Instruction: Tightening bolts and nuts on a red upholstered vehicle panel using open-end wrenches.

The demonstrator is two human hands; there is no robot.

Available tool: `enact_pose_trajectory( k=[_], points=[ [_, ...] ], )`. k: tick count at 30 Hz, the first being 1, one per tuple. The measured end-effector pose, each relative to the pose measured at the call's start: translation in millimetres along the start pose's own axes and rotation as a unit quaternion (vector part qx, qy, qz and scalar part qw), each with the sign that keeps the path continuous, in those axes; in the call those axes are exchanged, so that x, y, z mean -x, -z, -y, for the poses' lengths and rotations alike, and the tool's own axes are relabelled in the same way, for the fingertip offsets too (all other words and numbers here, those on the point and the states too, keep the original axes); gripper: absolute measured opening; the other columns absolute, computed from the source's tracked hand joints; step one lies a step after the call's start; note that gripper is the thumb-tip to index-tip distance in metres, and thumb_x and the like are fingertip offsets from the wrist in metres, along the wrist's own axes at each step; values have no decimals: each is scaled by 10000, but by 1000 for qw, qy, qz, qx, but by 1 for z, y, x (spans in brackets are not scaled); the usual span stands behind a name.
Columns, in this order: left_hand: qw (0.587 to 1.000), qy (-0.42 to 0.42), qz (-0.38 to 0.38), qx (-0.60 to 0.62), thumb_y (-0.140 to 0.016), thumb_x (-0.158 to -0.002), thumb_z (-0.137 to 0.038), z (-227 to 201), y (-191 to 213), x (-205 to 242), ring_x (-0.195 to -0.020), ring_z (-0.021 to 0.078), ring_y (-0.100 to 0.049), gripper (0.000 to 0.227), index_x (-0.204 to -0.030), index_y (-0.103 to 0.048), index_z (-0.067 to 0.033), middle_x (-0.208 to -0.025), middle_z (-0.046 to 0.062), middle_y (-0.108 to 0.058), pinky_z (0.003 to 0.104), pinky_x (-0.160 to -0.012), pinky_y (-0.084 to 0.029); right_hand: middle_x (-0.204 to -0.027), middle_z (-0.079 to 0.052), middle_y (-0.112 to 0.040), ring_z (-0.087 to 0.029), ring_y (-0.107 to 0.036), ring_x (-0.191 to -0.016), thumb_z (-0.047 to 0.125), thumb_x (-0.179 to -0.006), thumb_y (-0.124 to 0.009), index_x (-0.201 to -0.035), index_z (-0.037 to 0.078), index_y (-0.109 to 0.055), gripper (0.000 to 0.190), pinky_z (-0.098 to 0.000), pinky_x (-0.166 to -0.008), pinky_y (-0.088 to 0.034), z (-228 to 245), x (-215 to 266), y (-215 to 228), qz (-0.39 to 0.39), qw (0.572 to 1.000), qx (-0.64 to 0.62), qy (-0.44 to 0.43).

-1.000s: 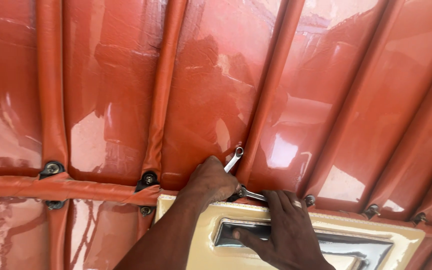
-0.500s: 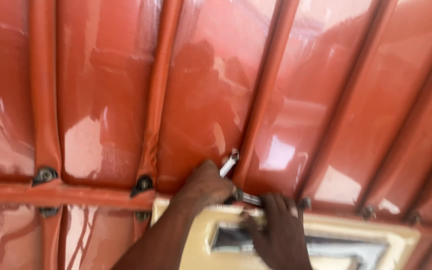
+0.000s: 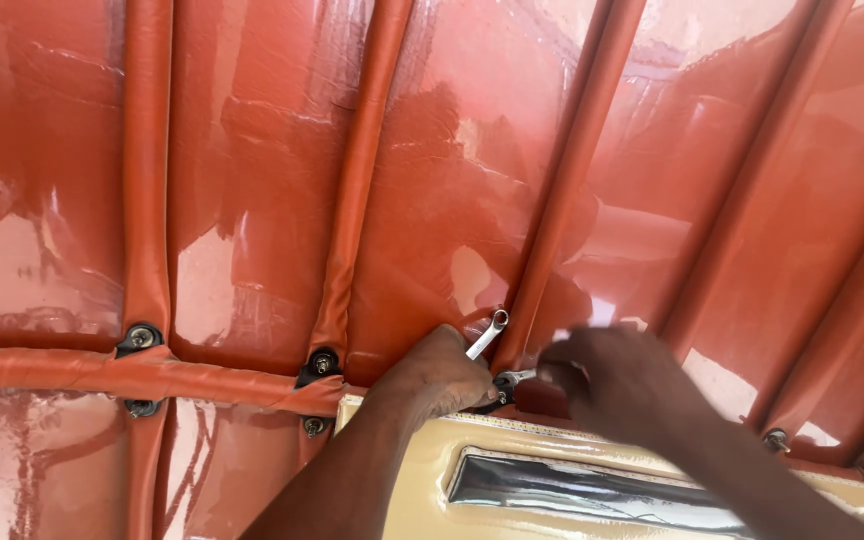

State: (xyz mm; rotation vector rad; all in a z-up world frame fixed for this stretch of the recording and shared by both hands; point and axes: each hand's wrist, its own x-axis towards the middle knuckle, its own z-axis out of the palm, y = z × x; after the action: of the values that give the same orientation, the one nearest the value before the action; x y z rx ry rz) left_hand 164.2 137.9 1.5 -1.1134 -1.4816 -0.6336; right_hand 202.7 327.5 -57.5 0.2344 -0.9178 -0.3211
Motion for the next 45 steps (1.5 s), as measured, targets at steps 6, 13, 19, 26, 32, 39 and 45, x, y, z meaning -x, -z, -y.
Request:
enact_pose_trajectory(
  k=[6, 13, 19, 26, 32, 39, 45],
  points=[
    [1000, -3, 15, 22, -738, -768, -45, 2, -1, -3, -803, 215, -718, 268, -1034, -737, -15, -870, 157, -757, 371, -773, -536, -957, -34, -751, -290, -694, -912, 143, -794, -643, -968, 189, -811, 247, -456, -825, -544, 38, -26, 34, 172, 980, 97, 22],
    [998, -9, -55, -38, -750, -783, -135, 1, -8, -2, -1024, 286, -757, 325, -1086, -763, -18, -1048, 205, -756, 371, -918, -561, -1001, -20, -762, -280, -699, -973, 282, -867, -698, -1033, 295, -835, 215, -420, -878, -552, 22, -21, 14, 131, 988, 83, -28],
    [992, 37, -91, -77, -806, -823, -321, -20, -5, 24, -1224, 326, -645, 492, -1208, -665, -49, -1296, 189, -675, 428, -1020, -521, -1147, -78, -626, -286, -496, -1214, 223, -908, -578, -1228, 86, -636, 354, -473, -951, -391, 25, 4, 1, 134, 906, 371, 153],
    [994, 22, -89, -66, -827, -780, -239, -13, -3, 14, -1237, 323, -638, 477, -1198, -676, -65, -1269, 204, -684, 398, -1035, -514, -1029, -87, -595, -278, -528, -1041, 214, -911, -524, -1125, 65, -613, 275, -424, -892, -410, 12, 4, -17, 55, 948, 269, 160],
    [995, 24, -77, -57, -777, -768, -154, -14, -1, 12, -1177, 320, -696, 357, -1110, -735, -61, -1219, 214, -724, 399, -999, -540, -920, -105, -555, -295, -523, -937, 207, -843, -543, -969, 93, -608, 183, -448, -825, -420, 10, 14, -36, -37, 969, 199, 143],
    [995, 53, -62, -60, -829, -767, -170, -24, 3, 26, -1169, 312, -698, 430, -1140, -670, -28, -1221, 205, -710, 392, -987, -546, -905, -136, -552, -335, -523, -948, 359, -960, -501, -918, 31, -593, 343, -523, -885, -401, 23, 32, -53, -93, 987, 131, 27],
    [995, 36, -66, -64, -782, -784, -160, -14, 0, 9, -1151, 327, -709, 373, -1120, -720, -11, -1213, 223, -718, 396, -968, -557, -911, -191, -524, -391, -494, -981, 618, -847, -579, -992, -15, -561, 649, -542, -908, -384, 33, 46, -69, -98, 990, 62, -74]
  ],
)
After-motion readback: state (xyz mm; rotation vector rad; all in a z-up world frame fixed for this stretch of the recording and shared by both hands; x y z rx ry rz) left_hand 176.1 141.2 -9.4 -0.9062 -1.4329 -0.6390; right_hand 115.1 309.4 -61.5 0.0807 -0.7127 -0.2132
